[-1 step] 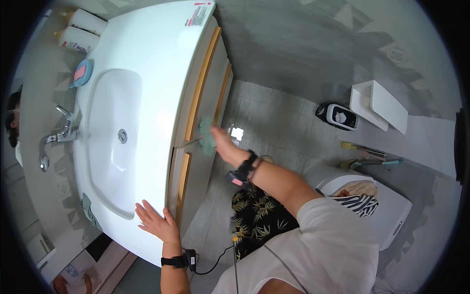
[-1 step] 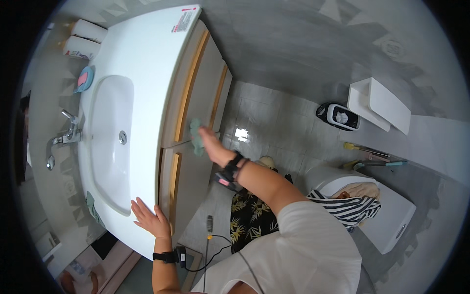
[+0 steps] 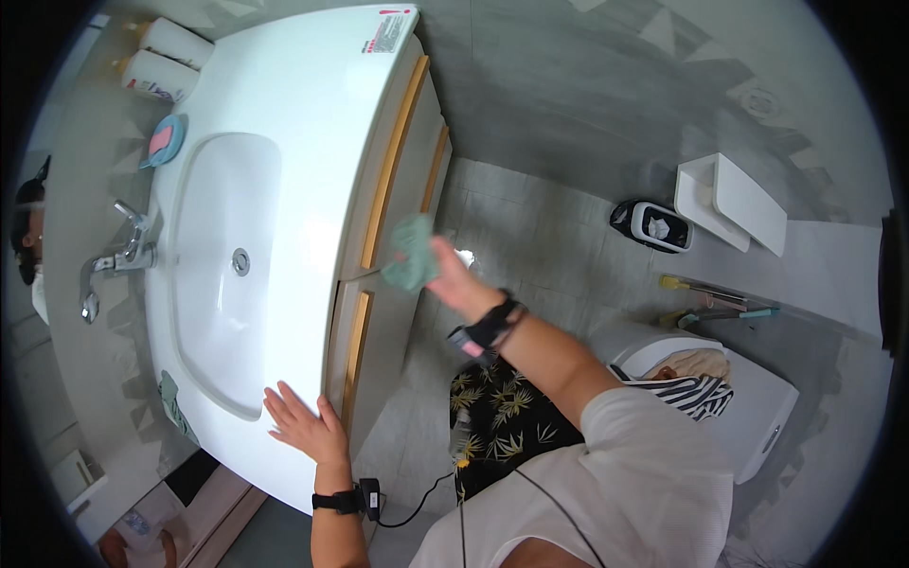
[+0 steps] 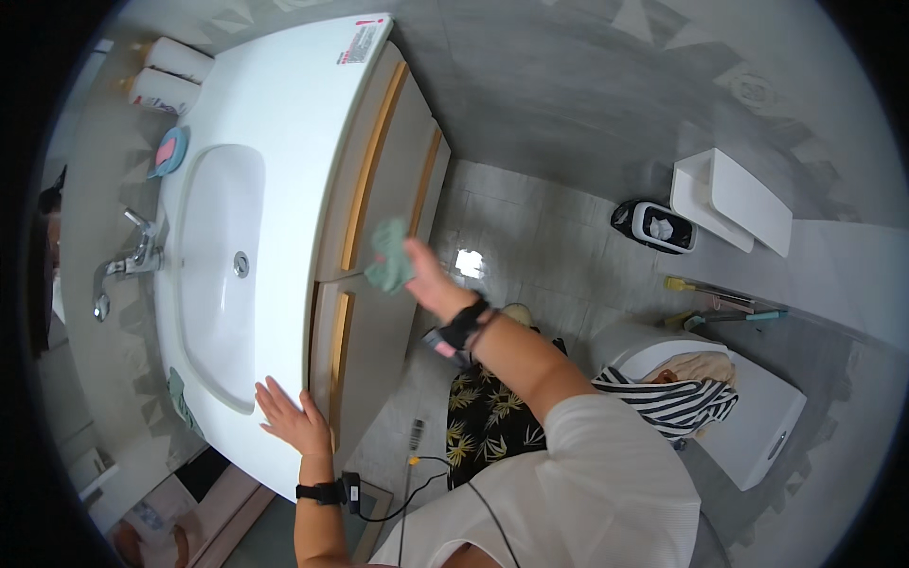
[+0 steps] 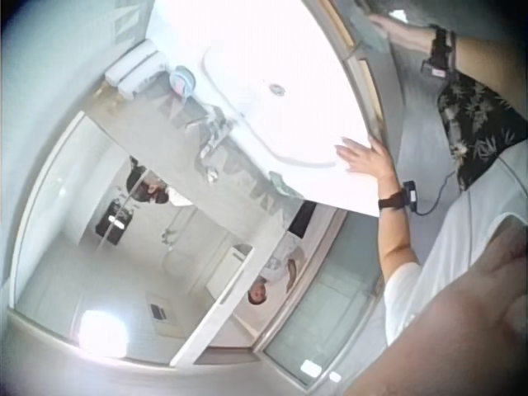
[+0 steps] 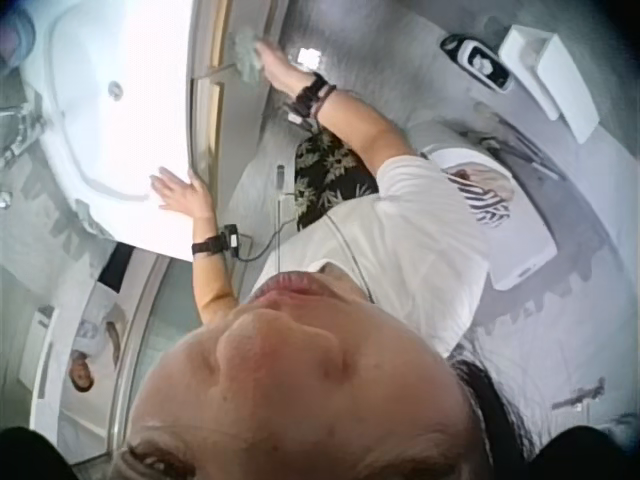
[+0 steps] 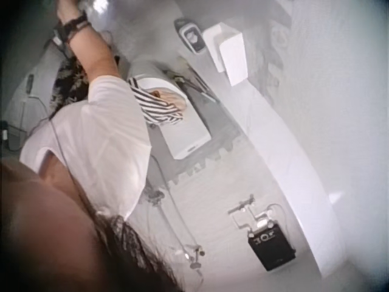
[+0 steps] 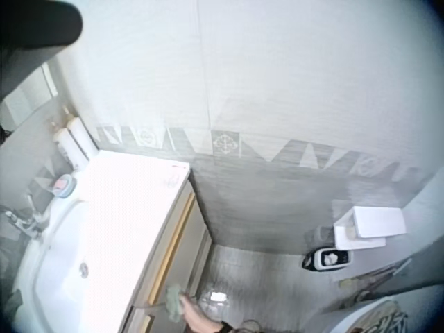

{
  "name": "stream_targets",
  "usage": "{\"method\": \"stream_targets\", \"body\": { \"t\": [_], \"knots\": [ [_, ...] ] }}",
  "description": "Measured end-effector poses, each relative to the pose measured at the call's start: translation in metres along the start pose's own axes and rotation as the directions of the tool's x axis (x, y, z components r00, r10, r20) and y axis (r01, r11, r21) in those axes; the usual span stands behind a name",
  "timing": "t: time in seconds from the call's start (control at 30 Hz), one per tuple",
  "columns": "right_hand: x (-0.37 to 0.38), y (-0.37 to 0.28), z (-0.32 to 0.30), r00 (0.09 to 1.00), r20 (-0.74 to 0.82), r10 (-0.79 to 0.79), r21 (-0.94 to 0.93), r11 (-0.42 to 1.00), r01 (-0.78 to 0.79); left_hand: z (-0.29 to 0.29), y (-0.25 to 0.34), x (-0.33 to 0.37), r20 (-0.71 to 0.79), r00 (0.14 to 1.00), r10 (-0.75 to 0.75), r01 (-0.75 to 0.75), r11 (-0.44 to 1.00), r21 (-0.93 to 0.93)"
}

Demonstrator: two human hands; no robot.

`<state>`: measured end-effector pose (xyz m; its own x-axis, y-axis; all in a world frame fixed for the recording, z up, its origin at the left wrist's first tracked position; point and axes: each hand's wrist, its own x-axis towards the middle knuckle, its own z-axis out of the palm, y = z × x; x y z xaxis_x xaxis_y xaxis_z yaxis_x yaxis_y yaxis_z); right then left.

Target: The person wipes the exterior of a bathroom cabinet and sink area using a cloth, then folds two towels and places them inside the cabinet along with a mug and other items.

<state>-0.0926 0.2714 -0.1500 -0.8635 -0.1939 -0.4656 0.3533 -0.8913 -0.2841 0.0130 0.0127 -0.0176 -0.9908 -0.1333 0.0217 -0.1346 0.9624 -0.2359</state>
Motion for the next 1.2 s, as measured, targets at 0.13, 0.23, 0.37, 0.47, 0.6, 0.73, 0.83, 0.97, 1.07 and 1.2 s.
{"method": "stream_targets", "body": {
  "t": [0.13,0.23,0.37,0.47,0.6,0.73,0.83,0.97,1.07,1.2],
  "knots": [
    [-0.084,-0.084,0.038,0.967,0.221,-0.124,0.325,0.944,0.047,-0.008,0.003,0.012,-0.041,0.999,0.026,-0.028,0.999,-0.041],
    [-0.144,-0.097,0.086,0.862,0.482,-0.159,0.274,0.962,0.024,-0.008,0.005,0.002,-0.074,0.997,0.0,-0.007,0.996,-0.089],
    [-0.181,-0.077,0.108,0.884,0.437,-0.166,-0.164,0.952,0.259,-0.008,0.002,0.011,-0.124,0.992,0.03,-0.044,0.992,-0.115],
    [-0.212,-0.06,0.112,0.904,0.416,-0.101,-0.126,0.978,0.167,-0.006,0.004,-0.009,-0.121,0.991,-0.051,0.024,0.976,-0.217],
    [-0.233,0.003,0.086,0.98,0.192,-0.054,-0.801,0.569,0.189,-0.019,0.001,0.003,-0.129,0.992,-0.006,-0.04,0.934,-0.355],
    [-0.273,0.022,0.084,0.966,0.251,-0.064,-0.838,0.484,0.25,-0.005,0.01,-0.023,-0.197,0.951,0.238,-0.301,0.569,-0.766],
    [-0.296,0.039,0.08,0.957,0.258,0.134,-0.962,0.126,0.241,-0.046,0.036,-0.102,-0.279,0.785,0.553,-0.477,0.253,-0.842],
    [-0.329,0.047,0.096,0.959,0.284,0.007,-0.903,0.338,0.265,-0.057,0.037,-0.118,0.043,0.636,0.77,0.243,-0.148,-0.959],
    [-0.346,0.05,0.099,0.969,0.239,-0.057,-0.939,0.239,0.245,-0.057,0.031,-0.118,0.112,0.5,0.859,0.405,-0.117,-0.907],
    [-0.352,0.055,0.08,0.947,0.234,-0.219,-0.966,0.058,0.252,-0.057,0.017,-0.118,0.131,0.548,0.826,0.513,-0.208,-0.833]
  ]
}}
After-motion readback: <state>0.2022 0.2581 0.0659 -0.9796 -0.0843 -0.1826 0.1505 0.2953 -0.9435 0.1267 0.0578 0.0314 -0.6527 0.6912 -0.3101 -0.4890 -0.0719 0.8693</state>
